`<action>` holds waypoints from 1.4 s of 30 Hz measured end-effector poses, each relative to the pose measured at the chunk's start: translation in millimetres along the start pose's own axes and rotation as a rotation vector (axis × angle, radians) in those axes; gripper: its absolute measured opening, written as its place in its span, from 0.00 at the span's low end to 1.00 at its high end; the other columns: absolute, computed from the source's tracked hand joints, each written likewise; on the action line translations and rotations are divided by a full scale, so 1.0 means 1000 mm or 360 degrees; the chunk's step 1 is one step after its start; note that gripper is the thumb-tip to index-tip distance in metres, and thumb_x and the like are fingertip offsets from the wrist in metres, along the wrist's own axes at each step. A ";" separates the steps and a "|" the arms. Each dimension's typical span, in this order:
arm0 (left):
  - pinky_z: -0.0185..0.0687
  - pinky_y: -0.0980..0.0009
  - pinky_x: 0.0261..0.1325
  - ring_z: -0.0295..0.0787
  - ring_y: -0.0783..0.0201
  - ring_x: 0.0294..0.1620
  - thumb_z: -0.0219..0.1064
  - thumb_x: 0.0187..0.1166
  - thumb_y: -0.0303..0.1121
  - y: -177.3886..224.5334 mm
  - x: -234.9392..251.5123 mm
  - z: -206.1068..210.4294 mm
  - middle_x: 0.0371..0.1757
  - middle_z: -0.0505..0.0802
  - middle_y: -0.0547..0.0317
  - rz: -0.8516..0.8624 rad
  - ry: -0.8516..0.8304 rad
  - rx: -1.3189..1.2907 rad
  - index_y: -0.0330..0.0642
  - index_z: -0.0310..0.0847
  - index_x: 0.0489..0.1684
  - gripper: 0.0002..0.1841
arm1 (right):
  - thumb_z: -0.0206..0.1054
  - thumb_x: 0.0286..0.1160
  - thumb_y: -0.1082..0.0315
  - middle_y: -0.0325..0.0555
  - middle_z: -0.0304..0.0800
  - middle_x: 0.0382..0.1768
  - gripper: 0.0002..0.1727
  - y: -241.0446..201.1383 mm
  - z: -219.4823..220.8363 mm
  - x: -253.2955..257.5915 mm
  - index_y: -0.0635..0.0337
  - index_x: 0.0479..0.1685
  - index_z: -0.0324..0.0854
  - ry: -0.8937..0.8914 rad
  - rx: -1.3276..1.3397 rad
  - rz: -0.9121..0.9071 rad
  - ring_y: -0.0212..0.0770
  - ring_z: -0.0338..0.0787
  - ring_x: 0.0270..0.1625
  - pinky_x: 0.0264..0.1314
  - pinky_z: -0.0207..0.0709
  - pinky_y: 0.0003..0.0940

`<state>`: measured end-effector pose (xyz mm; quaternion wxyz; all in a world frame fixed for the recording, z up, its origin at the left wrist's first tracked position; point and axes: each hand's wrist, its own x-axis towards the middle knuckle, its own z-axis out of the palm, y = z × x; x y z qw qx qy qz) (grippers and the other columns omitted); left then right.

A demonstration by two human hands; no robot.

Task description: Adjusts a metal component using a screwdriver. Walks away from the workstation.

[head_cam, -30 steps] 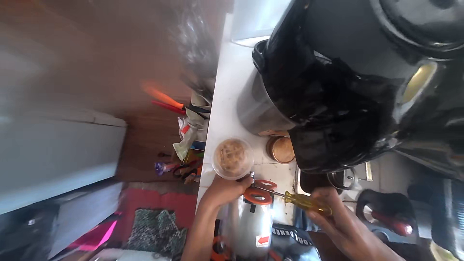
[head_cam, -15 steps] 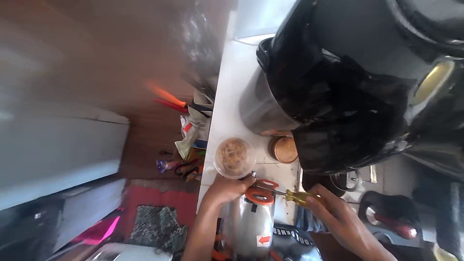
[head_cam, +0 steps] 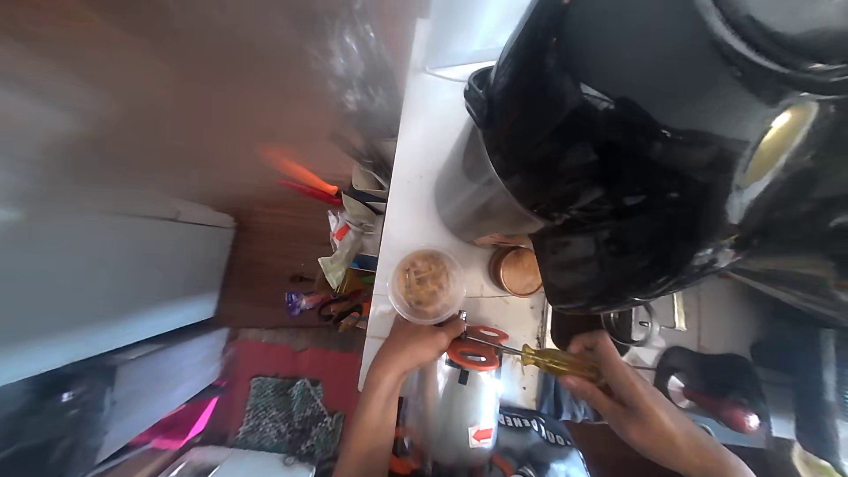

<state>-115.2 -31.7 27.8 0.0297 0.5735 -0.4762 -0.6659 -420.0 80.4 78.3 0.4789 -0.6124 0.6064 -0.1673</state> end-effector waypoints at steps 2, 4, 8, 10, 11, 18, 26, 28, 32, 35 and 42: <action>0.83 0.61 0.58 0.89 0.71 0.45 0.73 0.74 0.47 0.001 0.000 0.000 0.38 0.93 0.68 -0.0033 0.0000 0.0019 0.52 0.89 0.38 0.11 | 0.60 0.84 0.39 0.36 0.91 0.37 0.26 -0.001 0.002 0.001 0.52 0.61 0.77 0.0041 0.0049 0.0063 0.28 0.89 0.33 0.36 0.87 0.29; 0.83 0.60 0.59 0.89 0.71 0.46 0.73 0.73 0.48 0.002 0.000 0.000 0.39 0.93 0.67 -0.0063 -0.0004 0.0029 0.53 0.90 0.40 0.11 | 0.59 0.83 0.37 0.34 0.85 0.27 0.26 -0.005 0.006 0.002 0.52 0.54 0.80 0.0065 0.0097 0.0211 0.28 0.83 0.24 0.26 0.81 0.29; 0.83 0.60 0.58 0.89 0.71 0.45 0.74 0.72 0.49 0.002 0.001 0.001 0.38 0.93 0.67 -0.0076 -0.0001 0.0012 0.52 0.90 0.38 0.12 | 0.58 0.83 0.37 0.31 0.77 0.19 0.24 -0.010 0.009 0.004 0.49 0.45 0.81 0.0062 0.0256 0.0450 0.28 0.76 0.18 0.21 0.73 0.27; 0.83 0.60 0.58 0.89 0.71 0.45 0.74 0.72 0.49 0.001 0.001 0.001 0.38 0.93 0.67 -0.0078 0.0012 0.0017 0.52 0.90 0.38 0.12 | 0.54 0.86 0.38 0.30 0.75 0.18 0.25 -0.016 0.010 0.009 0.48 0.40 0.82 0.0072 0.0300 0.0605 0.28 0.73 0.17 0.20 0.69 0.27; 0.83 0.60 0.59 0.89 0.70 0.46 0.75 0.72 0.49 0.002 0.001 0.001 0.39 0.93 0.67 -0.0084 0.0017 0.0022 0.52 0.90 0.39 0.12 | 0.51 0.87 0.39 0.30 0.75 0.18 0.26 -0.020 0.010 0.013 0.48 0.36 0.84 0.0088 0.0266 0.0700 0.28 0.73 0.17 0.20 0.69 0.28; 0.82 0.59 0.63 0.89 0.70 0.49 0.73 0.74 0.50 0.003 0.001 0.000 0.42 0.93 0.66 -0.0064 -0.0009 0.0073 0.52 0.90 0.41 0.14 | 0.50 0.84 0.32 0.35 0.89 0.33 0.32 -0.018 0.008 0.018 0.48 0.54 0.85 0.0040 0.0059 0.0625 0.32 0.89 0.35 0.38 0.84 0.38; 0.85 0.62 0.59 0.91 0.71 0.49 0.67 0.76 0.41 -0.004 -0.007 0.003 0.42 0.94 0.66 0.0093 0.0161 -0.0023 0.50 0.91 0.44 0.10 | 0.61 0.83 0.39 0.34 0.90 0.34 0.25 -0.005 -0.004 -0.005 0.50 0.59 0.81 0.0148 0.0150 0.0146 0.28 0.87 0.32 0.33 0.84 0.29; 0.85 0.63 0.58 0.90 0.70 0.49 0.68 0.73 0.37 -0.001 -0.012 0.001 0.43 0.94 0.63 0.0042 0.0135 -0.0134 0.47 0.90 0.45 0.10 | 0.63 0.82 0.40 0.34 0.91 0.36 0.25 -0.004 -0.002 -0.007 0.50 0.61 0.80 0.0168 0.0184 0.0139 0.28 0.88 0.33 0.34 0.85 0.29; 0.85 0.69 0.53 0.90 0.72 0.45 0.70 0.72 0.31 0.002 -0.015 -0.005 0.40 0.94 0.65 0.0009 0.0017 -0.0372 0.46 0.90 0.41 0.06 | 0.65 0.81 0.42 0.34 0.92 0.39 0.23 -0.008 0.004 -0.003 0.47 0.63 0.81 0.0163 0.0149 0.0123 0.26 0.89 0.34 0.34 0.86 0.27; 0.85 0.69 0.52 0.90 0.72 0.45 0.71 0.72 0.33 0.002 -0.013 -0.006 0.41 0.94 0.66 -0.0017 -0.0012 -0.0315 0.47 0.90 0.42 0.06 | 0.66 0.79 0.39 0.32 0.91 0.37 0.24 -0.008 0.007 0.002 0.44 0.61 0.83 0.0246 0.0022 0.0094 0.26 0.87 0.31 0.32 0.84 0.28; 0.86 0.68 0.55 0.90 0.72 0.48 0.73 0.70 0.36 -0.003 -0.013 -0.004 0.43 0.95 0.66 0.0034 0.0059 -0.0250 0.47 0.91 0.44 0.09 | 0.66 0.81 0.42 0.32 0.92 0.40 0.22 -0.008 0.011 0.002 0.44 0.62 0.83 0.0317 0.0045 -0.0012 0.24 0.88 0.33 0.34 0.85 0.25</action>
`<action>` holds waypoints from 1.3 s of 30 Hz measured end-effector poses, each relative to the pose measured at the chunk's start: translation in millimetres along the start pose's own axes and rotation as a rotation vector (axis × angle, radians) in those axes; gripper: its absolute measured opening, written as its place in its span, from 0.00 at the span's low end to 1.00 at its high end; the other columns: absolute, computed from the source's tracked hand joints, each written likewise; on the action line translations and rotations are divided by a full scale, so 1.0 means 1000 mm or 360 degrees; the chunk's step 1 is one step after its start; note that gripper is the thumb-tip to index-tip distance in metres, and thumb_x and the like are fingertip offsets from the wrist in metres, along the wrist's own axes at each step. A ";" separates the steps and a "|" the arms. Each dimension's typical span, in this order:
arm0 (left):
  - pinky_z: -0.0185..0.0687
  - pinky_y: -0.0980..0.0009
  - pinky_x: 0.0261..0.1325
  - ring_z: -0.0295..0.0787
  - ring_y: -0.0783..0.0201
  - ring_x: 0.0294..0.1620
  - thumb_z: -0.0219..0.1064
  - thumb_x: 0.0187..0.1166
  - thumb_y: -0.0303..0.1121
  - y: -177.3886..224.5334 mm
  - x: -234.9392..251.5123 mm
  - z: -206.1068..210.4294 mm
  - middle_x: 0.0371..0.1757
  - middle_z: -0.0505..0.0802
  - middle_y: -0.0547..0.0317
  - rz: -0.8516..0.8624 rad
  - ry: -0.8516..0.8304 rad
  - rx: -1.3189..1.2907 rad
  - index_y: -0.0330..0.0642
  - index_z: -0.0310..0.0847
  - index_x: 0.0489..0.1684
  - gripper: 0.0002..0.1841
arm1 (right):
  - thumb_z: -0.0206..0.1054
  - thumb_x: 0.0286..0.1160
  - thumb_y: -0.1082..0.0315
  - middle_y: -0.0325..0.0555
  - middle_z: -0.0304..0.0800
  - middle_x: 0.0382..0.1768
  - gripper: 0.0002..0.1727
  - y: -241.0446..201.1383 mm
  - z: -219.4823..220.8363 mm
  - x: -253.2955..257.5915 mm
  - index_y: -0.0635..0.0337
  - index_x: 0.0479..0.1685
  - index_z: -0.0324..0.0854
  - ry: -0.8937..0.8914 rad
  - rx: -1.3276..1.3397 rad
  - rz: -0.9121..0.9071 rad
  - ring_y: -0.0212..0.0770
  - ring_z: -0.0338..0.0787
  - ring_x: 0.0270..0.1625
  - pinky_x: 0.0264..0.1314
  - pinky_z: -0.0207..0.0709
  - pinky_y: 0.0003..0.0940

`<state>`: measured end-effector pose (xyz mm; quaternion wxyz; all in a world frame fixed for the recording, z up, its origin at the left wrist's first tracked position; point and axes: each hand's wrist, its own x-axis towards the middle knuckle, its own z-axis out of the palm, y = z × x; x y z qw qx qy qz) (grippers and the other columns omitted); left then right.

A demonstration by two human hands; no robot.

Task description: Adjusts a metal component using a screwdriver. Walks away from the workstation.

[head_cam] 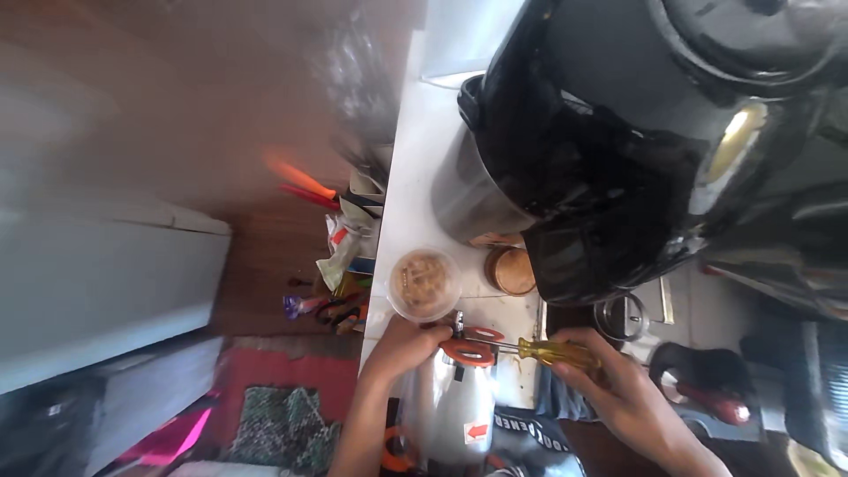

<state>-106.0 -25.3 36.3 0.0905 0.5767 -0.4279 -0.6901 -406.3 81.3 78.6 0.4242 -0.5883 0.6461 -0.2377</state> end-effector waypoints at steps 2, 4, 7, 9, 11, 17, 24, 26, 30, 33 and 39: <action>0.87 0.67 0.58 0.92 0.73 0.49 0.74 0.70 0.39 -0.005 0.001 0.001 0.43 0.96 0.67 0.0101 0.0017 0.0023 0.47 0.92 0.46 0.11 | 0.67 0.81 0.44 0.32 0.92 0.41 0.20 0.001 0.004 -0.003 0.43 0.62 0.82 0.0027 0.0043 -0.0017 0.24 0.87 0.32 0.32 0.83 0.24; 0.87 0.68 0.57 0.92 0.73 0.48 0.72 0.71 0.39 -0.009 0.001 0.002 0.43 0.96 0.68 0.0187 0.0020 0.0024 0.48 0.92 0.46 0.11 | 0.67 0.82 0.46 0.31 0.94 0.44 0.19 0.003 0.007 -0.005 0.43 0.63 0.82 0.0068 0.0077 -0.0040 0.25 0.89 0.35 0.35 0.85 0.23; 0.87 0.69 0.57 0.91 0.73 0.47 0.72 0.71 0.37 -0.006 0.001 0.002 0.42 0.95 0.68 0.0189 0.0013 0.0037 0.48 0.92 0.45 0.10 | 0.67 0.82 0.48 0.32 0.94 0.44 0.18 0.005 0.014 -0.010 0.44 0.63 0.83 0.0147 0.0111 -0.0066 0.26 0.90 0.34 0.34 0.86 0.24; 0.86 0.68 0.57 0.91 0.73 0.47 0.73 0.71 0.36 -0.003 0.002 0.001 0.41 0.95 0.68 0.0139 -0.0003 0.0054 0.47 0.92 0.45 0.09 | 0.67 0.82 0.48 0.33 0.94 0.43 0.18 0.007 0.018 -0.013 0.45 0.62 0.83 0.0206 0.0128 -0.0072 0.26 0.88 0.32 0.31 0.84 0.23; 0.86 0.68 0.57 0.91 0.73 0.47 0.73 0.70 0.36 -0.002 0.002 0.000 0.41 0.95 0.68 0.0116 -0.0004 0.0077 0.48 0.92 0.45 0.09 | 0.67 0.82 0.48 0.33 0.94 0.43 0.18 0.008 0.022 -0.016 0.45 0.62 0.83 0.0270 0.0170 -0.0072 0.26 0.88 0.32 0.30 0.83 0.22; 0.85 0.70 0.56 0.90 0.74 0.46 0.72 0.72 0.36 0.002 0.002 -0.003 0.40 0.95 0.69 0.0119 -0.0080 0.0084 0.48 0.93 0.45 0.09 | 0.67 0.82 0.49 0.36 0.94 0.47 0.18 0.010 0.032 -0.020 0.47 0.62 0.83 0.0278 0.0270 -0.0079 0.28 0.90 0.35 0.31 0.85 0.24; 0.86 0.70 0.53 0.91 0.74 0.45 0.72 0.71 0.34 0.002 0.003 -0.004 0.41 0.96 0.68 0.0119 -0.0128 0.0073 0.48 0.93 0.44 0.08 | 0.69 0.81 0.50 0.34 0.94 0.44 0.18 0.003 0.042 -0.025 0.46 0.62 0.84 0.0317 0.0222 -0.0073 0.26 0.88 0.31 0.27 0.82 0.22; 0.86 0.70 0.55 0.91 0.73 0.46 0.72 0.72 0.35 0.003 0.003 -0.004 0.42 0.96 0.68 0.0100 -0.0114 0.0084 0.48 0.93 0.43 0.08 | 0.69 0.81 0.50 0.35 0.94 0.43 0.18 0.003 0.040 -0.027 0.47 0.62 0.83 0.0358 0.0213 -0.0074 0.26 0.86 0.30 0.26 0.80 0.22; 0.86 0.67 0.56 0.91 0.73 0.46 0.73 0.70 0.39 -0.003 0.003 -0.002 0.40 0.96 0.70 0.0084 -0.0047 0.0123 0.51 0.93 0.43 0.09 | 0.68 0.81 0.49 0.35 0.94 0.44 0.19 0.005 0.038 -0.030 0.48 0.62 0.84 0.0392 0.0177 -0.0062 0.26 0.87 0.30 0.27 0.81 0.23; 0.86 0.64 0.58 0.92 0.73 0.48 0.72 0.70 0.42 -0.007 0.004 0.000 0.41 0.96 0.71 0.0084 0.0010 0.0165 0.53 0.94 0.45 0.10 | 0.68 0.81 0.49 0.35 0.94 0.43 0.18 0.006 0.039 -0.027 0.47 0.62 0.84 0.0360 0.0167 -0.0065 0.26 0.86 0.30 0.26 0.81 0.23; 0.85 0.66 0.60 0.91 0.75 0.50 0.70 0.73 0.45 -0.009 0.003 0.005 0.43 0.96 0.72 0.0081 0.0121 0.0269 0.54 0.93 0.44 0.11 | 0.68 0.81 0.48 0.33 0.94 0.42 0.18 0.008 0.037 -0.019 0.45 0.62 0.84 0.0382 0.0174 -0.0073 0.26 0.85 0.28 0.24 0.79 0.23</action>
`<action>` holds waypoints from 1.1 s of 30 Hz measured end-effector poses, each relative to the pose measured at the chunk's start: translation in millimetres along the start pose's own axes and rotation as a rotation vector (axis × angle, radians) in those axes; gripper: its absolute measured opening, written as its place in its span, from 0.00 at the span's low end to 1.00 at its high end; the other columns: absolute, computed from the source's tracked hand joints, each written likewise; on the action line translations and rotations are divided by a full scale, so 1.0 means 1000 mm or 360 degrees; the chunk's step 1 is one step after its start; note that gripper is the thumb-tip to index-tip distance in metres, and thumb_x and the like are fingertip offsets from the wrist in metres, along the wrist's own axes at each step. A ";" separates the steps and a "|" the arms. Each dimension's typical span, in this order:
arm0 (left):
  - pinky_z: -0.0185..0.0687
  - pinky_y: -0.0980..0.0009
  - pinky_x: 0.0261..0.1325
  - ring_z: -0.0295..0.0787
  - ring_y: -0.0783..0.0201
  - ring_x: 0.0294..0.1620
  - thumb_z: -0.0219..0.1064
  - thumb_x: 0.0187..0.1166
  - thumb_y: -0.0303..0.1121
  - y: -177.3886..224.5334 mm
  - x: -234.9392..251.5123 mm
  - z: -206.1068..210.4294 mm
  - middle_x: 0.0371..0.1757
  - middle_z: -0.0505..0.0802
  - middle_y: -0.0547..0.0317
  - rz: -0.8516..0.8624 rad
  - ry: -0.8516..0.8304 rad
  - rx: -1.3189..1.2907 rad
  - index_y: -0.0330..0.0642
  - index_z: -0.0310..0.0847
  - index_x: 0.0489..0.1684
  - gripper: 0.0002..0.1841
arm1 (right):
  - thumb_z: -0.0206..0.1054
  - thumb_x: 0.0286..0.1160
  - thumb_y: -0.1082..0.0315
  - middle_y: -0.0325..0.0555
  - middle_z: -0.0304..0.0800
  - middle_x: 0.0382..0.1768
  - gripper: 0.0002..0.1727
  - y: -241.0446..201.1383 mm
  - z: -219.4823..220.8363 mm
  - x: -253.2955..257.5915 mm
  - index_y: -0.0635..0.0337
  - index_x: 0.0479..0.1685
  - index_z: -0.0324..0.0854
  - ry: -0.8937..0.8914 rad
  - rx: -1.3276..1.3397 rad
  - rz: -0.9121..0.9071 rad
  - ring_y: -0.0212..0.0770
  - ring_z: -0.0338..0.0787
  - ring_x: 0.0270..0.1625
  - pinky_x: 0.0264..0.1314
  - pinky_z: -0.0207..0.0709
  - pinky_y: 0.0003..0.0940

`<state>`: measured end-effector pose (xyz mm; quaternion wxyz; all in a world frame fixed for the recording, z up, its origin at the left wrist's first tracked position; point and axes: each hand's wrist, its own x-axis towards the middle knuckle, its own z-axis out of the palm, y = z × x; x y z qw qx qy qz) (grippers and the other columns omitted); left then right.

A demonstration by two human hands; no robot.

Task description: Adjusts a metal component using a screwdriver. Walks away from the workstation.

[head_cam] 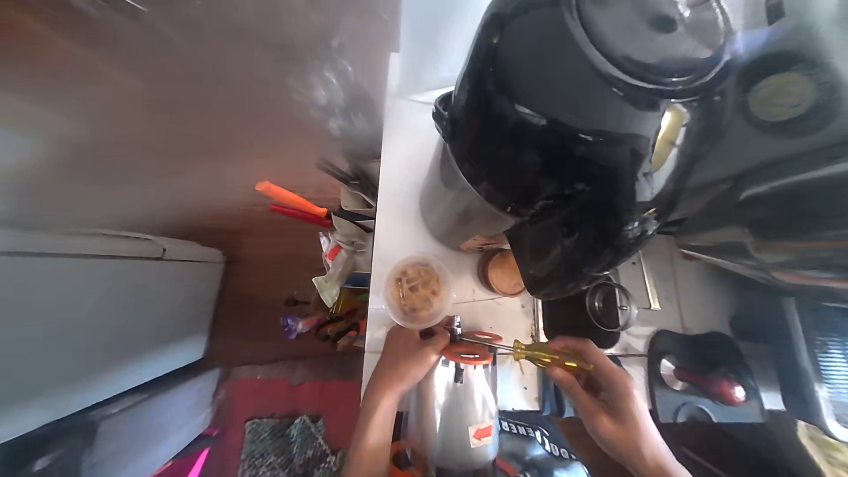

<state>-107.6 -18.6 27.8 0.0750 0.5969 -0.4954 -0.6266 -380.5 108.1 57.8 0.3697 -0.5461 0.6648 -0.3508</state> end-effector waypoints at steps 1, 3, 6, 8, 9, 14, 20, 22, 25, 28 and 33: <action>0.85 0.66 0.60 0.91 0.76 0.50 0.69 0.72 0.45 -0.001 0.001 0.000 0.44 0.96 0.72 0.0013 0.0004 0.0000 0.54 0.94 0.45 0.12 | 0.68 0.81 0.48 0.33 0.94 0.42 0.18 0.000 -0.001 0.002 0.45 0.62 0.84 0.0003 0.0006 -0.0006 0.26 0.85 0.28 0.24 0.79 0.23; 0.85 0.65 0.61 0.91 0.75 0.52 0.68 0.71 0.45 -0.003 0.001 0.001 0.45 0.96 0.71 0.0036 0.0013 -0.0011 0.53 0.93 0.47 0.13 | 0.68 0.81 0.49 0.35 0.95 0.43 0.18 -0.001 -0.004 0.006 0.46 0.62 0.84 -0.0006 0.0028 -0.0008 0.26 0.87 0.29 0.25 0.81 0.23; 0.85 0.65 0.62 0.90 0.74 0.53 0.69 0.70 0.47 -0.003 0.000 0.000 0.46 0.96 0.70 0.0036 0.0022 -0.0024 0.53 0.92 0.48 0.15 | 0.68 0.81 0.50 0.35 0.95 0.45 0.18 -0.003 -0.007 0.011 0.48 0.61 0.83 -0.0018 0.0062 -0.0003 0.27 0.89 0.32 0.27 0.82 0.23; 0.85 0.66 0.63 0.90 0.75 0.54 0.69 0.72 0.49 -0.003 0.000 0.000 0.47 0.95 0.70 0.0030 0.0014 -0.0046 0.53 0.92 0.49 0.16 | 0.69 0.80 0.51 0.36 0.95 0.45 0.18 -0.003 -0.008 0.014 0.49 0.61 0.83 -0.0035 0.0087 0.0007 0.27 0.89 0.33 0.27 0.82 0.22; 0.85 0.66 0.65 0.91 0.75 0.54 0.71 0.73 0.51 -0.003 -0.001 -0.001 0.47 0.96 0.70 0.0025 0.0006 -0.0068 0.53 0.92 0.49 0.17 | 0.69 0.80 0.51 0.35 0.95 0.44 0.18 -0.003 -0.007 0.015 0.49 0.61 0.83 -0.0049 0.0091 0.0013 0.27 0.89 0.33 0.28 0.82 0.22; 0.85 0.66 0.66 0.90 0.75 0.55 0.72 0.72 0.52 -0.002 0.003 -0.004 0.48 0.95 0.70 -0.0051 -0.0084 -0.0119 0.54 0.92 0.50 0.17 | 0.69 0.81 0.50 0.36 0.95 0.44 0.18 -0.002 -0.008 0.017 0.49 0.61 0.84 -0.0077 0.0095 0.0009 0.28 0.90 0.33 0.28 0.82 0.23; 0.85 0.66 0.64 0.90 0.74 0.53 0.75 0.71 0.46 0.007 0.008 -0.010 0.45 0.95 0.70 -0.0097 -0.0231 -0.0149 0.53 0.92 0.45 0.12 | 0.70 0.79 0.52 0.36 0.95 0.44 0.18 -0.001 -0.007 0.014 0.51 0.61 0.84 -0.0079 0.0127 0.0055 0.27 0.89 0.32 0.28 0.82 0.22; 0.86 0.67 0.60 0.90 0.73 0.50 0.75 0.70 0.43 0.009 0.008 -0.008 0.43 0.95 0.69 -0.0077 -0.0241 -0.0184 0.51 0.92 0.42 0.10 | 0.70 0.79 0.53 0.36 0.96 0.44 0.18 -0.002 -0.008 0.014 0.52 0.61 0.84 -0.0085 0.0127 0.0074 0.27 0.90 0.33 0.28 0.83 0.23; 0.85 0.67 0.58 0.90 0.73 0.49 0.74 0.70 0.43 0.010 0.009 -0.009 0.43 0.94 0.69 -0.0077 -0.0253 -0.0176 0.51 0.92 0.43 0.10 | 0.70 0.79 0.53 0.36 0.95 0.43 0.18 -0.004 -0.009 0.015 0.53 0.61 0.83 -0.0102 0.0118 0.0093 0.26 0.89 0.33 0.29 0.83 0.23; 0.86 0.66 0.59 0.90 0.73 0.49 0.75 0.69 0.45 0.007 0.008 -0.008 0.42 0.95 0.69 -0.0094 -0.0213 -0.0182 0.53 0.92 0.42 0.11 | 0.71 0.79 0.54 0.36 0.95 0.44 0.18 -0.006 -0.010 0.016 0.52 0.62 0.83 -0.0095 0.0119 0.0101 0.27 0.90 0.33 0.30 0.85 0.23; 0.85 0.65 0.61 0.90 0.73 0.50 0.74 0.69 0.48 0.004 0.005 -0.007 0.44 0.94 0.69 -0.0110 -0.0190 -0.0125 0.53 0.91 0.44 0.13 | 0.71 0.79 0.58 0.38 0.96 0.46 0.17 -0.009 -0.011 0.017 0.55 0.61 0.83 -0.0120 0.0118 0.0121 0.28 0.92 0.37 0.34 0.87 0.25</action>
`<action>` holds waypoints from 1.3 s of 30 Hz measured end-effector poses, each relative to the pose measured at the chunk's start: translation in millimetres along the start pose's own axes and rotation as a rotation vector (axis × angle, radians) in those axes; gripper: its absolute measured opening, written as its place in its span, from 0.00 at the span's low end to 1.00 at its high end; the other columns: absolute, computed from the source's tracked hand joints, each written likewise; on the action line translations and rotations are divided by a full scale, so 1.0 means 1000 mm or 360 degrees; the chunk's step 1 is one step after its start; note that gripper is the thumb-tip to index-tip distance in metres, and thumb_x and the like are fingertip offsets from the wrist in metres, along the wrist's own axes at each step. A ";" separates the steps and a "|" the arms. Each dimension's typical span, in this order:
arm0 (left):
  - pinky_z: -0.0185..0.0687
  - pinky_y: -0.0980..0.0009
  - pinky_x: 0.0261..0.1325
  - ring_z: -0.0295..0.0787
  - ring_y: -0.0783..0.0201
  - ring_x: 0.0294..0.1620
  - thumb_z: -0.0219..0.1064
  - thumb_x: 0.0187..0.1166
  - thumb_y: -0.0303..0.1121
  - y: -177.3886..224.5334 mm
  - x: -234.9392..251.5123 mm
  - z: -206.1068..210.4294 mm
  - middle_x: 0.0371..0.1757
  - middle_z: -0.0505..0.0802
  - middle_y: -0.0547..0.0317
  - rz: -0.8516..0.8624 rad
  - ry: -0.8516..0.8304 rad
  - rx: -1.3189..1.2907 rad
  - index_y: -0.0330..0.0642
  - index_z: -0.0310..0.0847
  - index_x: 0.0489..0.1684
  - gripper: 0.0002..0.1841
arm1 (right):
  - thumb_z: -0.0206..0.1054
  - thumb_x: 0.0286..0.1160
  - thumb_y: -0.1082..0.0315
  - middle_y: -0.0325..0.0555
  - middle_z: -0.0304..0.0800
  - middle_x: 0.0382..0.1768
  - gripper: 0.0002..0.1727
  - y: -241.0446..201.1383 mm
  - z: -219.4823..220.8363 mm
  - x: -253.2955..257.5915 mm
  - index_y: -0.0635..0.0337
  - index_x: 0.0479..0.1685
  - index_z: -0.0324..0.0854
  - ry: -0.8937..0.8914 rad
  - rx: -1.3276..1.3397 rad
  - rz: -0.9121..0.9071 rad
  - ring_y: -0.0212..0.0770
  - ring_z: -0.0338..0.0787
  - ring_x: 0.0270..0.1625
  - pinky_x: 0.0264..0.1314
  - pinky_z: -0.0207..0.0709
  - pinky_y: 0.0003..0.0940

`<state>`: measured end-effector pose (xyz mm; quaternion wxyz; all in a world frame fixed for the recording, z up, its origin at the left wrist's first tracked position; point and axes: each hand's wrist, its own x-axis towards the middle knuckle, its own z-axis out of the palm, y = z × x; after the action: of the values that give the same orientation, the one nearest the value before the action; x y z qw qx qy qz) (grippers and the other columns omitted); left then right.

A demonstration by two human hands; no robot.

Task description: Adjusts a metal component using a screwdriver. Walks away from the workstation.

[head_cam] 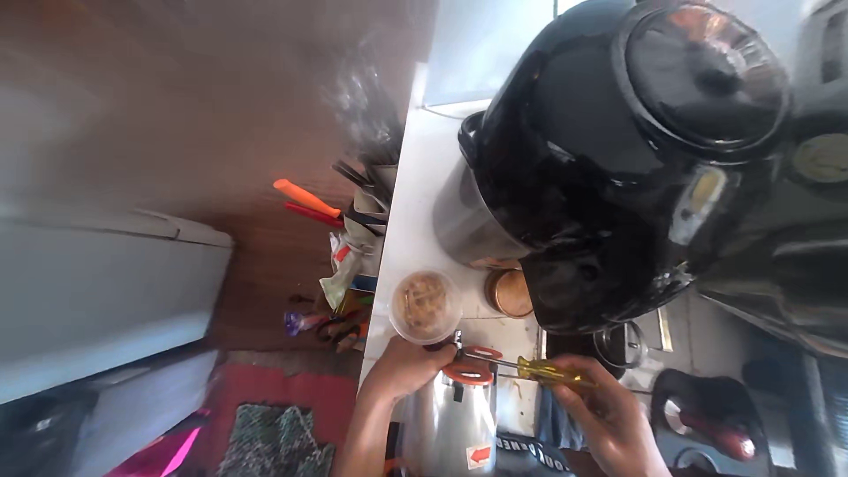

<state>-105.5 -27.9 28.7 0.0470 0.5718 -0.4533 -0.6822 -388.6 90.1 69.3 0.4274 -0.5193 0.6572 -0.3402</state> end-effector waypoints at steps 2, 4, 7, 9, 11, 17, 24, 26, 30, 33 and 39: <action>0.86 0.65 0.62 0.91 0.74 0.51 0.74 0.69 0.48 -0.001 0.000 0.001 0.45 0.95 0.70 0.0013 0.0011 -0.0012 0.53 0.92 0.45 0.14 | 0.71 0.78 0.60 0.38 0.95 0.46 0.17 -0.002 0.000 0.002 0.55 0.61 0.82 -0.0028 0.0016 0.0025 0.27 0.91 0.36 0.33 0.86 0.25; 0.86 0.65 0.62 0.91 0.74 0.51 0.75 0.68 0.49 -0.002 0.001 0.001 0.44 0.95 0.71 0.0011 0.0020 -0.0021 0.54 0.92 0.44 0.13 | 0.72 0.78 0.61 0.39 0.96 0.47 0.17 -0.002 -0.002 0.004 0.56 0.61 0.83 -0.0057 0.0036 0.0030 0.29 0.92 0.37 0.34 0.87 0.26; 0.85 0.65 0.65 0.90 0.74 0.54 0.75 0.69 0.49 -0.002 0.001 0.001 0.47 0.95 0.70 0.0001 0.0016 -0.0026 0.54 0.91 0.48 0.15 | 0.72 0.78 0.61 0.38 0.96 0.47 0.16 -0.001 -0.002 0.004 0.56 0.61 0.83 -0.0073 0.0038 0.0018 0.28 0.92 0.37 0.34 0.86 0.25; 0.85 0.66 0.65 0.90 0.75 0.54 0.75 0.69 0.48 0.000 0.001 -0.001 0.48 0.95 0.70 -0.0021 0.0007 -0.0044 0.54 0.91 0.50 0.16 | 0.72 0.78 0.59 0.37 0.96 0.46 0.17 -0.001 -0.001 0.002 0.55 0.61 0.83 -0.0076 -0.0009 0.0031 0.26 0.91 0.35 0.32 0.85 0.23; 0.86 0.67 0.63 0.91 0.74 0.53 0.76 0.69 0.46 0.002 0.001 -0.002 0.47 0.95 0.69 -0.0052 -0.0013 -0.0095 0.53 0.91 0.49 0.14 | 0.74 0.76 0.53 0.39 0.96 0.42 0.21 -0.001 -0.003 0.000 0.56 0.61 0.85 -0.0080 -0.0133 0.0063 0.25 0.88 0.29 0.27 0.83 0.24; 0.86 0.69 0.62 0.91 0.75 0.52 0.76 0.71 0.45 0.002 0.001 -0.002 0.46 0.95 0.69 -0.0010 -0.0041 -0.0107 0.51 0.91 0.50 0.15 | 0.67 0.80 0.43 0.40 0.95 0.35 0.26 -0.012 -0.005 0.000 0.58 0.57 0.87 -0.0134 -0.0389 0.0091 0.27 0.88 0.28 0.28 0.84 0.28; 0.85 0.68 0.63 0.90 0.74 0.53 0.75 0.72 0.46 0.003 0.000 -0.003 0.48 0.94 0.68 -0.0005 -0.0044 -0.0083 0.50 0.90 0.51 0.16 | 0.64 0.80 0.39 0.41 0.88 0.26 0.30 -0.023 -0.005 0.009 0.59 0.60 0.84 -0.0211 -0.0555 0.0280 0.35 0.85 0.24 0.26 0.82 0.40; 0.85 0.68 0.61 0.90 0.74 0.51 0.75 0.71 0.45 0.005 -0.001 -0.003 0.46 0.94 0.68 -0.0016 -0.0040 -0.0078 0.49 0.90 0.50 0.15 | 0.68 0.78 0.42 0.44 0.90 0.35 0.38 -0.024 -0.014 0.008 0.62 0.77 0.67 -0.0363 -0.0553 0.0308 0.41 0.90 0.32 0.34 0.87 0.47; 0.85 0.68 0.59 0.90 0.73 0.48 0.76 0.71 0.43 0.006 -0.001 -0.003 0.43 0.94 0.67 -0.0030 -0.0038 -0.0143 0.48 0.89 0.47 0.14 | 0.66 0.83 0.46 0.48 0.91 0.36 0.30 -0.021 -0.031 0.011 0.61 0.70 0.70 -0.0587 -0.0707 0.0125 0.47 0.93 0.33 0.35 0.87 0.55; 0.86 0.69 0.57 0.90 0.73 0.47 0.77 0.70 0.42 0.006 -0.001 -0.003 0.42 0.94 0.67 -0.0046 -0.0032 -0.0172 0.48 0.90 0.47 0.13 | 0.64 0.82 0.43 0.45 0.91 0.33 0.29 -0.018 -0.030 0.013 0.59 0.64 0.75 -0.0539 -0.0681 0.0050 0.43 0.91 0.30 0.30 0.86 0.49; 0.85 0.71 0.50 0.89 0.74 0.42 0.77 0.71 0.39 0.010 -0.003 -0.002 0.39 0.93 0.67 -0.0070 -0.0034 -0.0222 0.47 0.89 0.45 0.10 | 0.69 0.79 0.45 0.41 0.92 0.32 0.25 -0.018 -0.025 0.011 0.59 0.59 0.79 -0.0409 -0.0536 0.0062 0.31 0.88 0.26 0.27 0.85 0.32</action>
<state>-106.9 -32.7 37.9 0.0670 0.5698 -0.3923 -0.7190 -405.3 75.3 93.5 0.4214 -0.6097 0.6548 -0.1482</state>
